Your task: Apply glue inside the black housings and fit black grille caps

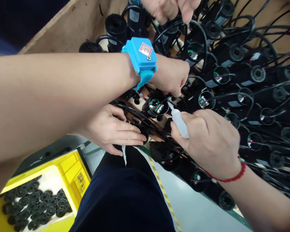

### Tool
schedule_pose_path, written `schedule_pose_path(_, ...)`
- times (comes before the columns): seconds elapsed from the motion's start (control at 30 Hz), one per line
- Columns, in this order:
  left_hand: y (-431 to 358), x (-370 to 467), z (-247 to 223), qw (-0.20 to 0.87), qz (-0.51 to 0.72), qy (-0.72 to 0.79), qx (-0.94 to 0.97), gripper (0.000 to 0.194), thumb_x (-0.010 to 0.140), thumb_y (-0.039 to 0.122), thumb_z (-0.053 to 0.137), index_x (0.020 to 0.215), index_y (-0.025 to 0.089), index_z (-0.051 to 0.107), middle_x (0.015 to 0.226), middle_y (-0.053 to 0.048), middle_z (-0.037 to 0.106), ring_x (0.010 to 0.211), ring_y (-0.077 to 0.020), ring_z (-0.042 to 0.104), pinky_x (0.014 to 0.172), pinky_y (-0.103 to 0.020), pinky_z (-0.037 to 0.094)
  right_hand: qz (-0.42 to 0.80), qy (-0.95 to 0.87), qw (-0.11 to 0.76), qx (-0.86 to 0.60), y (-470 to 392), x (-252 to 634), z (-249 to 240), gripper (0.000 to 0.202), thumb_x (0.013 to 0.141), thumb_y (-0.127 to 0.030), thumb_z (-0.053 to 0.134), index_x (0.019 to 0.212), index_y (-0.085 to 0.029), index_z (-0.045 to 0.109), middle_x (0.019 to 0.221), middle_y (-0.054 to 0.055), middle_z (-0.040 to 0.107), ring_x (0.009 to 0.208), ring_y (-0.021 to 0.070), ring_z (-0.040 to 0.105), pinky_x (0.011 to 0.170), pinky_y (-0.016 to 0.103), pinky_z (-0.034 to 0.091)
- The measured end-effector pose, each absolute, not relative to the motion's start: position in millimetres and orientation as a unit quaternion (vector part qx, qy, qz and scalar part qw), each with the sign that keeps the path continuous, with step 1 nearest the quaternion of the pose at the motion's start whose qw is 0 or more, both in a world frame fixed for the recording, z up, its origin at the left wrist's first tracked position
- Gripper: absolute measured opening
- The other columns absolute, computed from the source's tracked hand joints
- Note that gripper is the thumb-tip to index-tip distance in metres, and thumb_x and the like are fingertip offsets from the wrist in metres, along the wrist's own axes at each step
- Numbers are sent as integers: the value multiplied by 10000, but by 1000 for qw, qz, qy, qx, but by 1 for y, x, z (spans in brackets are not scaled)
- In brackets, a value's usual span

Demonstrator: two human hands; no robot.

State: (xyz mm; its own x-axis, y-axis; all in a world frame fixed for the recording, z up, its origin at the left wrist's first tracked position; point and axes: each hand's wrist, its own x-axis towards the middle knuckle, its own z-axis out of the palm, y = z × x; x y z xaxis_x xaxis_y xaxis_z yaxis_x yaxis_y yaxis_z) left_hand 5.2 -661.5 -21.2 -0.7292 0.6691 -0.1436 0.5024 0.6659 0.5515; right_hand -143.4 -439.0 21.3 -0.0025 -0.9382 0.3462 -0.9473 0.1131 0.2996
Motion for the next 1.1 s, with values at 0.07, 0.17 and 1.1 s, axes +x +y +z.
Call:
schedule_pose_path(0.07, -662, 6, -22, 184, 251, 896, 316, 575, 845, 366, 345, 1416, 320, 401, 1351, 65, 565, 1236, -153, 511, 980, -275, 431, 9, -709, 242, 663, -440, -143, 20, 127, 851, -264, 609, 855, -154, 546, 616, 8, 501, 581, 174, 446, 524, 299, 357)
schedule_pose_path(0.17, -665, 9, -27, 172, 243, 906, 302, 590, 825, 382, 352, 1412, 337, 394, 1315, 80, 587, 1238, -146, 506, 991, -279, 430, 8, -711, 246, 659, -439, -143, 18, 120, 852, -257, 605, 846, -151, 549, 613, 7, 493, 582, 171, 439, 522, 301, 353)
schedule_pose_path(1.1, -659, 11, -8, 220, 185, 906, 311, 659, 899, 378, 79, 1294, 98, 525, 1263, -25, 611, 1224, -154, 520, 1022, -310, 403, 688, -669, -255, 121, -374, -145, 20, 135, 866, -303, 526, 887, -210, 621, 674, -7, 578, 607, 138, 533, 541, 270, 453)
